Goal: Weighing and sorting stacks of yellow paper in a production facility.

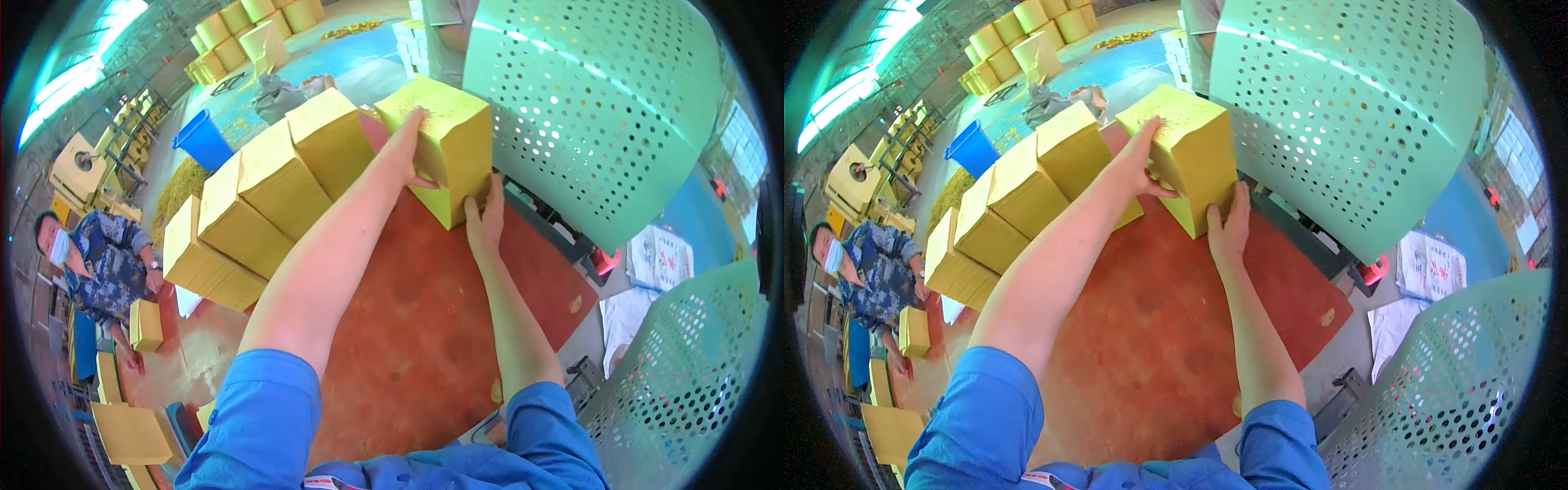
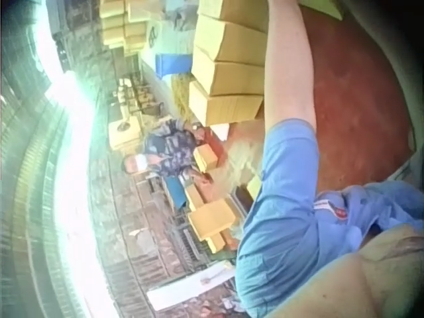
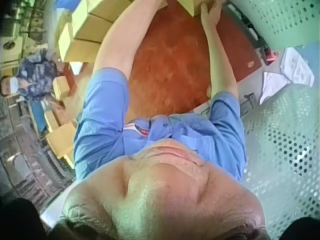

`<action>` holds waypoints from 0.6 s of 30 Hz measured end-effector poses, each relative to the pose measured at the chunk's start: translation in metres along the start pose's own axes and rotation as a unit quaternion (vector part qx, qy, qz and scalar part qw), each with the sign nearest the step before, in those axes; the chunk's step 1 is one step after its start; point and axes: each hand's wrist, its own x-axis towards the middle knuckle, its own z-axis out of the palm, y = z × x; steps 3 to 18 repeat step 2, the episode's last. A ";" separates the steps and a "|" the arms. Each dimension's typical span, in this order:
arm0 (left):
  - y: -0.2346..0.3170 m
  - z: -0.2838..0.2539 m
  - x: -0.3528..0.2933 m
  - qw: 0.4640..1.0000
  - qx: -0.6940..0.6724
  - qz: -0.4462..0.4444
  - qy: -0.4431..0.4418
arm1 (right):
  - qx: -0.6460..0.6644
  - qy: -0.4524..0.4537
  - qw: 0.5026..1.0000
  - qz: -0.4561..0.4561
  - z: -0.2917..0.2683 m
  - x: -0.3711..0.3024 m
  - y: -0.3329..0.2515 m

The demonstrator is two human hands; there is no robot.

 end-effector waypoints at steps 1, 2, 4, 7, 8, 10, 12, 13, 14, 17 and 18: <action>-0.001 -0.001 -0.003 1.000 0.004 0.009 0.014 | 0.054 -0.001 0.998 0.038 0.001 -0.004 0.001; -0.004 0.000 -0.007 0.997 0.002 0.004 0.082 | 0.058 -0.014 0.998 -0.002 0.015 -0.008 -0.004; -0.004 0.000 -0.007 0.997 0.002 0.004 0.082 | 0.058 -0.014 0.998 -0.002 0.015 -0.008 -0.004; -0.004 0.000 -0.007 0.997 0.002 0.004 0.082 | 0.058 -0.014 0.998 -0.002 0.015 -0.008 -0.004; -0.004 0.000 -0.007 0.997 0.002 0.004 0.082 | 0.058 -0.014 0.998 -0.002 0.015 -0.008 -0.004; -0.004 0.000 -0.007 0.997 0.002 0.004 0.082 | 0.058 -0.014 0.998 -0.002 0.015 -0.008 -0.004; -0.004 0.000 -0.007 0.997 0.002 0.004 0.082 | 0.058 -0.014 0.998 -0.002 0.015 -0.008 -0.004; -0.004 0.000 -0.007 0.997 0.002 0.004 0.082 | 0.058 -0.014 0.998 -0.002 0.015 -0.008 -0.004; -0.004 0.000 -0.007 0.997 0.002 0.004 0.082 | 0.058 -0.014 0.998 -0.002 0.015 -0.008 -0.004; -0.004 0.000 -0.007 0.997 0.002 0.004 0.082 | 0.058 -0.014 0.998 -0.002 0.015 -0.008 -0.004; -0.004 0.000 -0.007 0.997 0.002 0.004 0.082 | 0.058 -0.014 0.998 -0.002 0.015 -0.008 -0.004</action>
